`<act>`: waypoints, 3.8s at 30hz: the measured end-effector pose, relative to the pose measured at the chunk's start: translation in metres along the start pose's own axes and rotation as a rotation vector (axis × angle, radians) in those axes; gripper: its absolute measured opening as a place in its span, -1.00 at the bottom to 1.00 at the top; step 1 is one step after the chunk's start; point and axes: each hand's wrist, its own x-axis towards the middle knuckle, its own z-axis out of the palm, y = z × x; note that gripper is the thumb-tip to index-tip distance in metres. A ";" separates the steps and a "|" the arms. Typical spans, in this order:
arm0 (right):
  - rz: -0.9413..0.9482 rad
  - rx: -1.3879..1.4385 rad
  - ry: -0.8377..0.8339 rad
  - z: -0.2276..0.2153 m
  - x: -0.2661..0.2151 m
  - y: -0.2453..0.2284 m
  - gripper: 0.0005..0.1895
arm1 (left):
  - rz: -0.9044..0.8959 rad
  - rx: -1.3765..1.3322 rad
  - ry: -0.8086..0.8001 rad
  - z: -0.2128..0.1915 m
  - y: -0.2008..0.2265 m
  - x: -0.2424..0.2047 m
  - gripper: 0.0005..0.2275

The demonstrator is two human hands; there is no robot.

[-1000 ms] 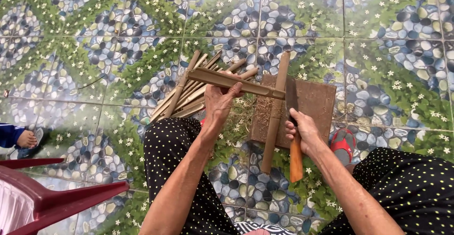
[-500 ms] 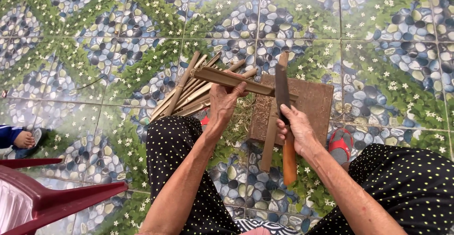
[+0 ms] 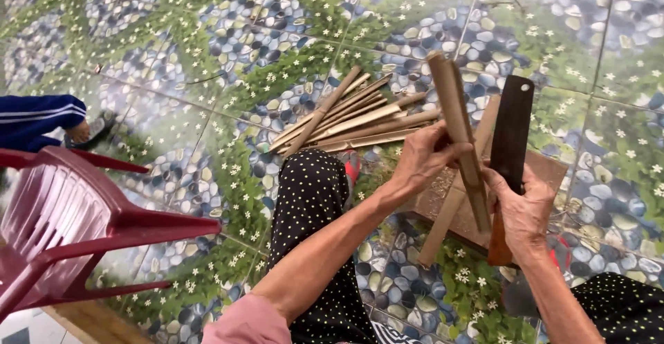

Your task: Shaving the outer layer of bamboo strips using a knife on a wooden block to prepare them for use.

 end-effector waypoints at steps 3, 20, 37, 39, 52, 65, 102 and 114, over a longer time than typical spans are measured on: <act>0.031 0.170 -0.035 0.007 -0.004 0.001 -0.78 | -0.028 -0.095 -0.039 0.000 0.009 -0.004 -0.58; 0.392 0.586 0.217 0.003 0.016 0.027 -0.78 | 0.052 0.093 -0.233 0.015 -0.008 -0.016 -0.73; 0.683 1.077 0.346 -0.014 0.037 0.072 -0.71 | 0.405 0.189 -0.285 0.031 -0.013 -0.026 -0.65; 0.660 1.088 0.291 -0.012 0.037 0.078 -0.77 | 0.244 -0.029 -0.212 0.030 -0.023 -0.023 -0.69; 0.713 1.115 0.211 -0.005 0.052 0.190 -0.76 | -0.101 -0.340 0.051 0.000 0.019 -0.012 -0.77; 0.670 0.952 0.151 0.001 0.039 0.166 -0.74 | -0.090 -0.226 0.019 0.003 0.010 -0.007 -0.85; 0.671 0.775 0.134 0.017 0.028 0.147 -0.73 | -0.123 -0.238 -0.028 -0.001 0.012 -0.010 -0.83; 0.670 0.773 0.136 0.015 0.026 0.141 -0.71 | -0.151 -0.246 -0.042 -0.001 0.012 -0.009 -0.83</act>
